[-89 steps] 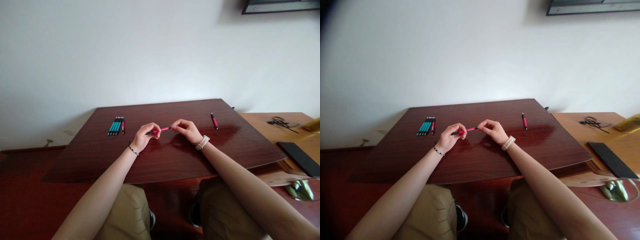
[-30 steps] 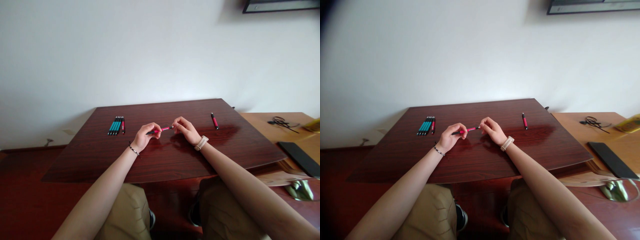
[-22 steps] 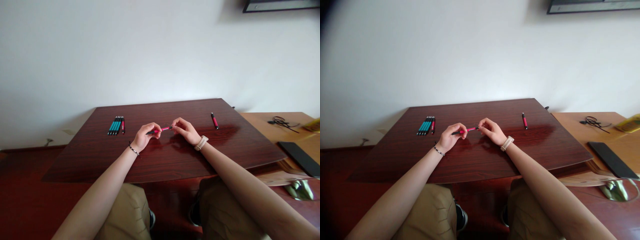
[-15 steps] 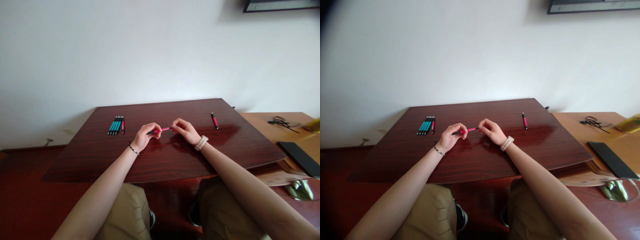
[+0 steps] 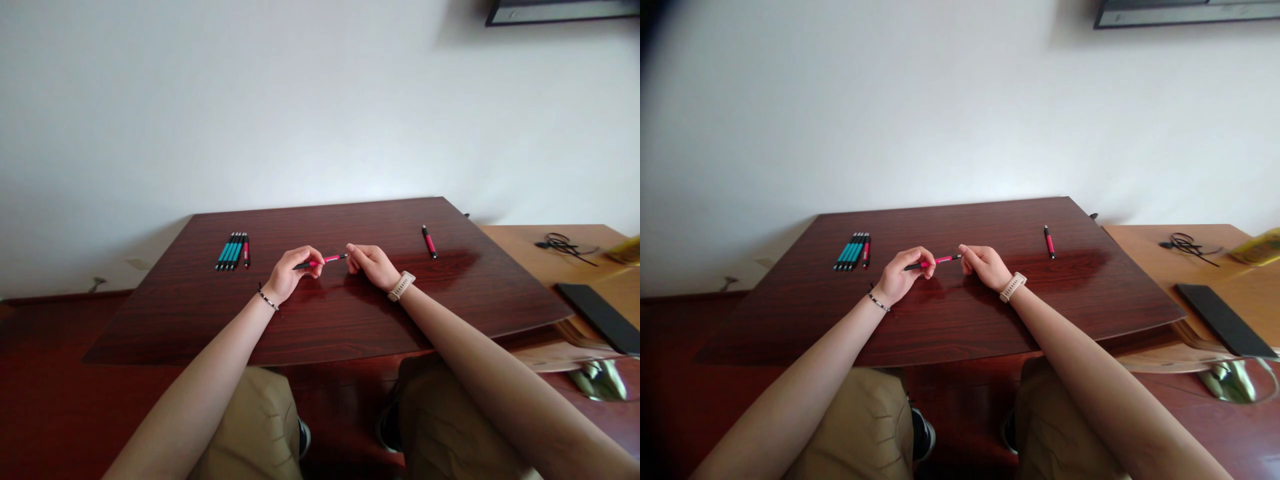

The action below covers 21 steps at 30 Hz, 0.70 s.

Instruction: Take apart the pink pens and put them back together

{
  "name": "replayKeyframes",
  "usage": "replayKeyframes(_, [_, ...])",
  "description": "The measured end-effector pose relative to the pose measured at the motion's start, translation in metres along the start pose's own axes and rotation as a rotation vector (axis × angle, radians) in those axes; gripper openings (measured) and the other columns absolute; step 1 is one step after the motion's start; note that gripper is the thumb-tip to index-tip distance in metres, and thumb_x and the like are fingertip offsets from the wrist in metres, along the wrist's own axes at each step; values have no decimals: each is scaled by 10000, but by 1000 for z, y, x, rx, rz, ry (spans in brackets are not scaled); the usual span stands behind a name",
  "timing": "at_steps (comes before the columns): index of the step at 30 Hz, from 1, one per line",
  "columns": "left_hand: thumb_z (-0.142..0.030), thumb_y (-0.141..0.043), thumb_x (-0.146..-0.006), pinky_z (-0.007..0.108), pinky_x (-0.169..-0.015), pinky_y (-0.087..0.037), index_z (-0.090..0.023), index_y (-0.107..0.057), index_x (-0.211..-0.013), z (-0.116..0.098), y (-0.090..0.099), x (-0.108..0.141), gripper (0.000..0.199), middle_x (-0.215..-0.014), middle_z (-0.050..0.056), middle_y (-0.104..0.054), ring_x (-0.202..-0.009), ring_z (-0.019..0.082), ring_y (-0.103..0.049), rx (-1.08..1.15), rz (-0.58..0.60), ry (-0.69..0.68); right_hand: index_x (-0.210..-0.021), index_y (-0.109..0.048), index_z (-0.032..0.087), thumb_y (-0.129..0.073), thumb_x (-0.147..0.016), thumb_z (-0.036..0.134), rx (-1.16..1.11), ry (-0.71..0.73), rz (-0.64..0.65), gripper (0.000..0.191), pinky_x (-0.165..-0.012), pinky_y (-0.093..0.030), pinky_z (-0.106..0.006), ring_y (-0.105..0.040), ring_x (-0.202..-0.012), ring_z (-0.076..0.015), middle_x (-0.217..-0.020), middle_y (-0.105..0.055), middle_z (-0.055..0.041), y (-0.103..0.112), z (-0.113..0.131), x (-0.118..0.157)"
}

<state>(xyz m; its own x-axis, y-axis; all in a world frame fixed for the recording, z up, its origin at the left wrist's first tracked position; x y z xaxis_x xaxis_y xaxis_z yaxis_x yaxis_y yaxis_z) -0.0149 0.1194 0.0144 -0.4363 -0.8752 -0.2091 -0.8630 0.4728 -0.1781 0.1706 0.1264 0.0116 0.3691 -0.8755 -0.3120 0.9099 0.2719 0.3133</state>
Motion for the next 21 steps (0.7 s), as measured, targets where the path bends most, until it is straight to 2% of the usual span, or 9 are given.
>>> replayKeyframes(4, [-443, -576, -994, 310, -683, -477, -117, -766, -911, 0, 1, 0, 387, -797, 97, -673, -741, 202, -609, 2, -8, 1, -736, -589, 226, -486, -1050, 702, -3, 12, -40, 580, -730, -464, -329, -555, -697, -180, -726, -627, -18, 4, -3, 1])
replayKeyframes(8, [-438, -572, -998, 311, -686, -476, -119, -766, -914, 0, 1, 0, 383, -796, 94, -671, -741, 202, -610, 13, -13, 4, -886, -609, 226, -564, -1034, 664, -78, -3, -18, 465, -721, -486, -318, -592, -723, -177, -805, -668, -17, 3, -6, 2])
replayKeyframes(21, [-423, -561, -1002, 312, -688, -479, -118, -766, -913, 0, -1, 0, 378, -786, 94, -673, -732, 198, -610, 8, 4, 10, -805, -597, 225, -493, -1074, 634, -56, 21, 61, 501, -750, -471, -333, -572, -720, -180, -756, -625, -10, -2, 0, 2])
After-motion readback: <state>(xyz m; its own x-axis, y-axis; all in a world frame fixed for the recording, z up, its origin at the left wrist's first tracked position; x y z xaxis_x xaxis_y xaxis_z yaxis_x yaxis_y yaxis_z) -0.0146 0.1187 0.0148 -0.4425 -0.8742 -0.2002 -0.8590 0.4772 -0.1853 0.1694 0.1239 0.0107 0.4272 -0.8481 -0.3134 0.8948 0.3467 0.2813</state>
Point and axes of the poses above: each hand's wrist, its own x-axis away from the middle knuckle, its own y-axis out of the back of the hand, z = x × y, the point moved 8 cm from there along -x, towards the middle knuckle
